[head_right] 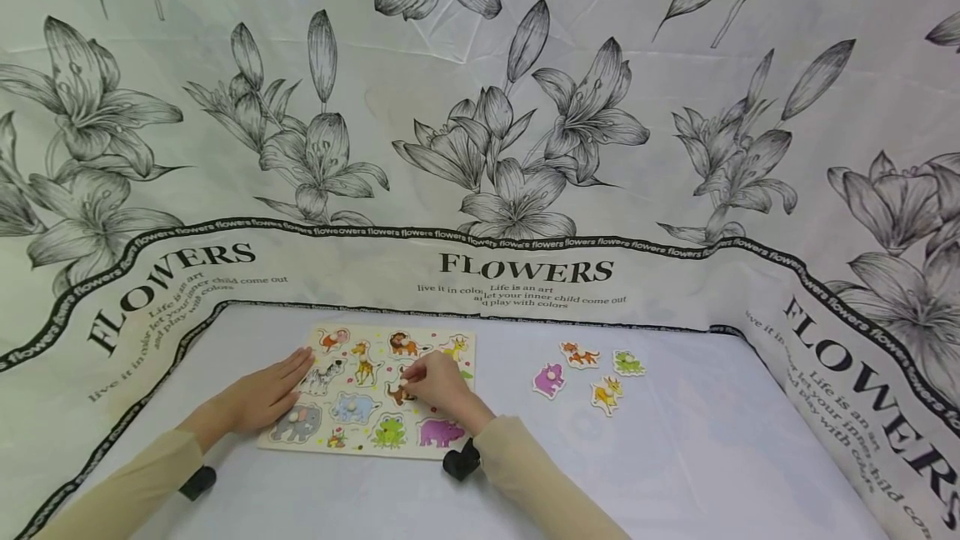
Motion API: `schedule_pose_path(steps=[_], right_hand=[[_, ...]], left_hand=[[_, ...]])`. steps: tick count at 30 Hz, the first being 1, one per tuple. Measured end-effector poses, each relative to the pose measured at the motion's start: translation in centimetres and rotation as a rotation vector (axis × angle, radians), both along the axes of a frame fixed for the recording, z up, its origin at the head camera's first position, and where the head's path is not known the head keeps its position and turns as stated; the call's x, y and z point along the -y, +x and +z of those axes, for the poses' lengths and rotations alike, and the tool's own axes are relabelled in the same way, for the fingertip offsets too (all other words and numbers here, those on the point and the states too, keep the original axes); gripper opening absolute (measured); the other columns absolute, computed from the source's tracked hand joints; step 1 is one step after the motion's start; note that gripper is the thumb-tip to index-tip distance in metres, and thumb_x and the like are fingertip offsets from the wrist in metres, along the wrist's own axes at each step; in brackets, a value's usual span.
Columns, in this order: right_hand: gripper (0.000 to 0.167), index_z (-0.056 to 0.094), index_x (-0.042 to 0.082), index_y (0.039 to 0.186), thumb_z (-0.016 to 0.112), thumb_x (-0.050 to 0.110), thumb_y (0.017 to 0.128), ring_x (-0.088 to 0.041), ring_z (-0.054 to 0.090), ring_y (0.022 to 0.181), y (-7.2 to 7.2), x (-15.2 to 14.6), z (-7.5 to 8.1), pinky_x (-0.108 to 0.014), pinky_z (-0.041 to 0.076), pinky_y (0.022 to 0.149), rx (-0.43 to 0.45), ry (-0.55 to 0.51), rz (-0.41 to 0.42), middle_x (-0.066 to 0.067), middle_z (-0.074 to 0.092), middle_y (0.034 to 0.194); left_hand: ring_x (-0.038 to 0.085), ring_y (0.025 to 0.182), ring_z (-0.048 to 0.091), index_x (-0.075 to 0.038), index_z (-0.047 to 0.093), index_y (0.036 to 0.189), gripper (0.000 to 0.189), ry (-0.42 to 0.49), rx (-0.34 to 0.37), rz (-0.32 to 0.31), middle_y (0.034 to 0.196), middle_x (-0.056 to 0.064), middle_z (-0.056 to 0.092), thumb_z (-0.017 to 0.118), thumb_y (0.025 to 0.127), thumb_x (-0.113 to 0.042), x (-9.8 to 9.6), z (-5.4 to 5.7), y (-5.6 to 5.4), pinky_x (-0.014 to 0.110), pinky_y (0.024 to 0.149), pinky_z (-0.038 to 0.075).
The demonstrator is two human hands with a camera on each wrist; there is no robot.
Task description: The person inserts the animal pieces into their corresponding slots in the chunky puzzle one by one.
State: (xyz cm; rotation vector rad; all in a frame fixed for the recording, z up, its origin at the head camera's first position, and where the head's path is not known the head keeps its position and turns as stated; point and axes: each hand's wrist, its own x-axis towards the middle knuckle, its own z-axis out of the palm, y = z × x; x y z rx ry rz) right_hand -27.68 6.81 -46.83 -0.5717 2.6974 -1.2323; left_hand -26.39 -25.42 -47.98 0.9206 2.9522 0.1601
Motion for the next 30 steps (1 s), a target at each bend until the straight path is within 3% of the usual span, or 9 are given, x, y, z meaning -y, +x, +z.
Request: schedule_pose_path(steps=[9,17,24,30], right_hand=[[0.023,0.072,0.000,0.107,0.068,0.003,0.084,-0.005,0.053,0.066,0.3,-0.4,0.4,-0.015,0.045,0.054,0.017,0.019,0.076,-0.009,0.071,0.091],[0.024,0.072,0.009,0.113,0.065,0.011,0.089,-0.007,0.058,0.081,0.5,-1.6,0.7,-0.019,0.050,0.068,0.054,0.034,0.100,-0.005,0.071,0.106],[0.022,0.072,0.009,0.111,0.062,0.010,0.091,-0.005,0.058,0.085,0.9,-2.5,-0.3,-0.018,0.050,0.072,-0.009,-0.046,0.120,-0.006,0.070,0.113],[0.022,0.072,0.009,0.111,0.062,0.008,0.090,-0.009,0.061,0.084,1.2,-3.6,-0.7,-0.019,0.052,0.072,-0.044,-0.082,0.091,-0.006,0.071,0.108]], left_hand=[[0.040,0.143,0.029,0.007,0.032,0.146,0.056,-0.008,0.000,0.007,0.155,0.023,0.028,0.042,0.100,-0.023,-0.2,0.6,0.3,0.050,0.115,0.033],[0.040,0.143,0.029,0.007,0.032,0.145,0.055,-0.004,-0.015,-0.001,0.155,0.024,0.028,0.042,0.100,-0.022,-0.2,0.5,0.3,0.050,0.115,0.033],[0.039,0.143,0.028,0.006,0.030,0.147,0.056,-0.017,-0.013,-0.001,0.155,0.023,0.027,0.041,0.100,-0.024,-0.2,0.1,0.1,0.049,0.115,0.033],[0.038,0.144,0.027,0.005,0.030,0.147,0.056,-0.023,-0.006,0.009,0.156,0.022,0.026,0.040,0.101,-0.025,-0.1,-0.1,-0.1,0.049,0.116,0.032]])
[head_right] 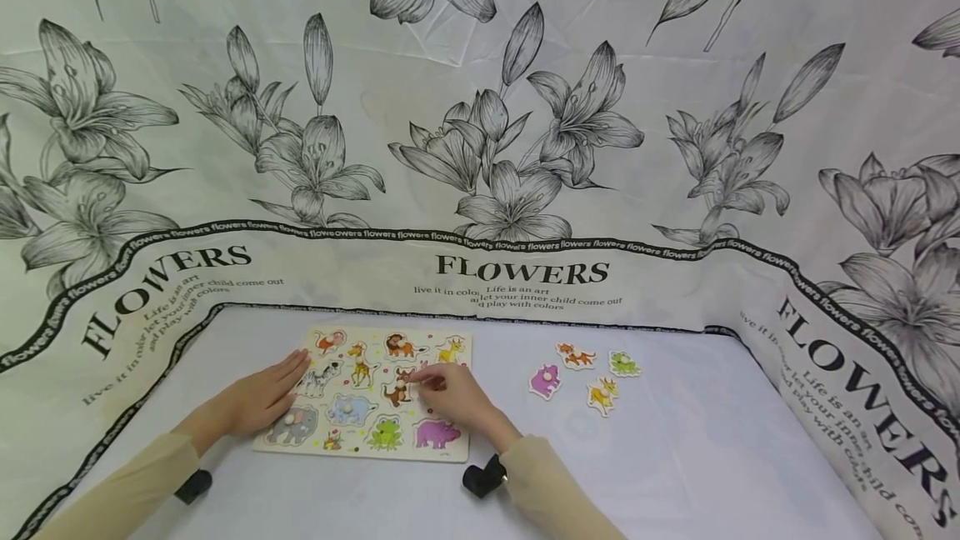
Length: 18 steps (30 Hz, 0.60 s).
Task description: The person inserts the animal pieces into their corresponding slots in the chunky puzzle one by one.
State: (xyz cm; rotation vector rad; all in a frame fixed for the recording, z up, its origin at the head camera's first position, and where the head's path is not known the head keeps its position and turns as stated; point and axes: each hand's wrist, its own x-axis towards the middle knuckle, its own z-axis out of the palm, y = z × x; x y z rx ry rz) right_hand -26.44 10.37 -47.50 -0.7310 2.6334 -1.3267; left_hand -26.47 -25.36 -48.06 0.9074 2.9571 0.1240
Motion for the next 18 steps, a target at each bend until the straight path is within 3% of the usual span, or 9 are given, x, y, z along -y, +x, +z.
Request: schedule_pose_path(steps=[3,18], right_hand=[[0.022,0.071,0.010,0.110,0.064,0.009,0.089,-0.012,0.063,0.089,0.0,-0.7,0.2,-0.020,0.052,0.078,-0.013,0.006,-0.025,-0.005,0.071,0.106],[0.021,0.073,0.011,0.105,0.067,0.004,0.086,-0.014,0.063,0.086,0.0,-5.4,0.7,-0.022,0.054,0.075,-0.094,-0.007,-0.212,-0.007,0.071,0.105]], left_hand=[[0.038,0.144,0.027,0.005,0.030,0.147,0.056,0.002,-0.002,0.001,0.156,0.022,0.026,0.040,0.101,-0.026,0.0,0.0,0.0,0.049,0.116,0.032],[0.039,0.143,0.028,0.006,0.032,0.146,0.056,0.009,-0.008,-0.001,0.155,0.023,0.027,0.040,0.100,-0.025,0.0,-0.1,0.0,0.049,0.116,0.032]])
